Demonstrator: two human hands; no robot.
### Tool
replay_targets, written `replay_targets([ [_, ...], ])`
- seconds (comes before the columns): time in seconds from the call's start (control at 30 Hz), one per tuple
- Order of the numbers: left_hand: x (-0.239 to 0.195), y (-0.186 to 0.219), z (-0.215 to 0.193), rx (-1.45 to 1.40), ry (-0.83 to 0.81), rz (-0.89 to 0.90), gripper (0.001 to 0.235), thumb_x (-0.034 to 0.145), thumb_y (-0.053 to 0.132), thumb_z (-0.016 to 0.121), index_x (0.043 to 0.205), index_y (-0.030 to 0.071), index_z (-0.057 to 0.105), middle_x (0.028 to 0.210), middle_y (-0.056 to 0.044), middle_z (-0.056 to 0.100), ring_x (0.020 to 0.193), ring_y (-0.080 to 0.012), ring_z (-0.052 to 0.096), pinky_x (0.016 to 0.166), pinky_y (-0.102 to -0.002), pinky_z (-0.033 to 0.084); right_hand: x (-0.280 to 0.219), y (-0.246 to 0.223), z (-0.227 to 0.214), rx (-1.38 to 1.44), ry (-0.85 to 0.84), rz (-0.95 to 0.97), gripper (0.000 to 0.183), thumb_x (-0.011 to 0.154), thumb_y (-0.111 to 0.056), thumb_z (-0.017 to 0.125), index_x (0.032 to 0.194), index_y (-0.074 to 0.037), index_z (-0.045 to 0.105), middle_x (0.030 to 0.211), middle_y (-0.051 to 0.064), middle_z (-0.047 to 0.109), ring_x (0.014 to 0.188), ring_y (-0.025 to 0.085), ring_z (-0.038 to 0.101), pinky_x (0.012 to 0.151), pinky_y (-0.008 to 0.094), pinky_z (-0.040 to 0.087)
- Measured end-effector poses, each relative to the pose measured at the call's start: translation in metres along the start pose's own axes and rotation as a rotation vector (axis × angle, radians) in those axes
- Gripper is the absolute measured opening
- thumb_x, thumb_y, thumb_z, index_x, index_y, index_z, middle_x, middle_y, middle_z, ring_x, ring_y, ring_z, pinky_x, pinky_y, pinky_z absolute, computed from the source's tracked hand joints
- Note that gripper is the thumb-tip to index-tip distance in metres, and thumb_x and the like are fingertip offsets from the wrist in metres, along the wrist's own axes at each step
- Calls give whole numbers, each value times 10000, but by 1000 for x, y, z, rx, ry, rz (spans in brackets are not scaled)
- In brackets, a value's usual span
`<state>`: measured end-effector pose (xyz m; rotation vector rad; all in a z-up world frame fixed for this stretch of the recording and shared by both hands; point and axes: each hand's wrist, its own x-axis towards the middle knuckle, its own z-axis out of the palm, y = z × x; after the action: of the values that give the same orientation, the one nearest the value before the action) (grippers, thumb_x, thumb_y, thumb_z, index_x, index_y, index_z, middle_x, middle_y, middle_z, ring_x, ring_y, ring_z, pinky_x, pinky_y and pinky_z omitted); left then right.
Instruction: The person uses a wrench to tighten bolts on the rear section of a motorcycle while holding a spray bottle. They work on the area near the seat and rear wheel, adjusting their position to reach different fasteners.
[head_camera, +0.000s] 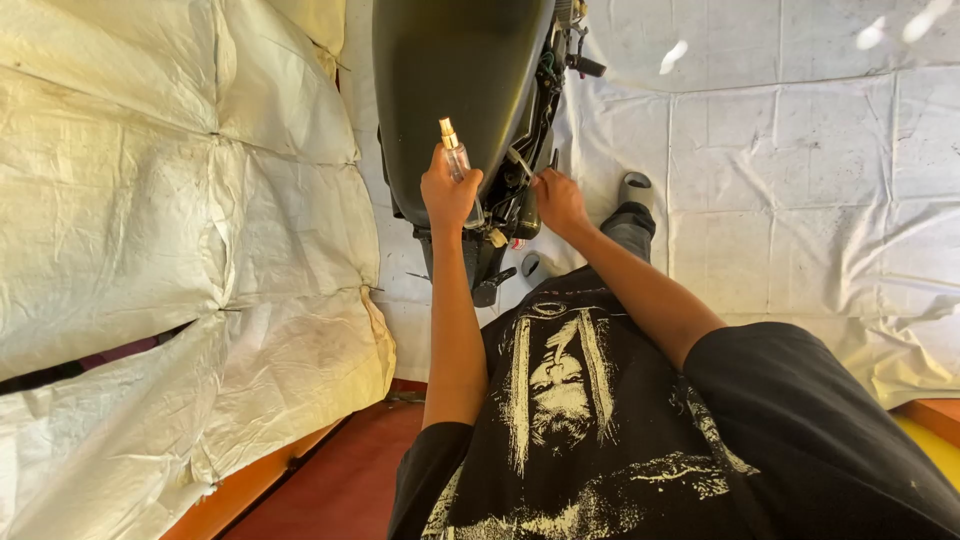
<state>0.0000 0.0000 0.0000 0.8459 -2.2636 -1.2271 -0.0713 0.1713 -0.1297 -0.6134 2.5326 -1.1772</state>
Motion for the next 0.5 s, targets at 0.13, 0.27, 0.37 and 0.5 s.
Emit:
replay_targets([
  [0.13, 0, -1, 1, -1, 13, 12, 250, 640, 198, 671, 865, 172, 566, 533, -113, 590, 512, -323, 642, 540, -421, 461, -5, 6, -23, -44, -16, 76, 226, 1032, -273, 581, 1103, -164, 766, 896, 106, 736, 899, 378, 730, 763, 509, 582],
  [0.27, 1, 2, 1, -3, 17, 14, 249, 642, 185, 668, 871, 183, 570, 530, -95, 596, 509, -312, 649, 533, -414, 466, -5, 6, -35, -46, -4, 81, 247, 985, -238, 648, 1202, -248, 766, 907, 94, 757, 906, 373, 729, 764, 532, 588],
  [0.37, -3, 4, -1, -19, 12, 17, 244, 642, 173, 661, 865, 188, 564, 523, -82, 595, 496, -294, 643, 531, -403, 475, -9, -8, -41, -90, -56, 30, 237, 976, -217, 654, 1176, -263, 774, 914, 96, 765, 887, 382, 732, 772, 532, 594],
  [0.5, -1, 0, 1, 31, 26, 57, 241, 644, 178, 660, 854, 173, 542, 536, -133, 588, 516, -377, 647, 518, -452, 463, 9, 32, -27, -107, -67, 200, 209, 987, -353, 612, 1110, -346, 781, 904, 66, 768, 930, 369, 724, 813, 548, 586],
])
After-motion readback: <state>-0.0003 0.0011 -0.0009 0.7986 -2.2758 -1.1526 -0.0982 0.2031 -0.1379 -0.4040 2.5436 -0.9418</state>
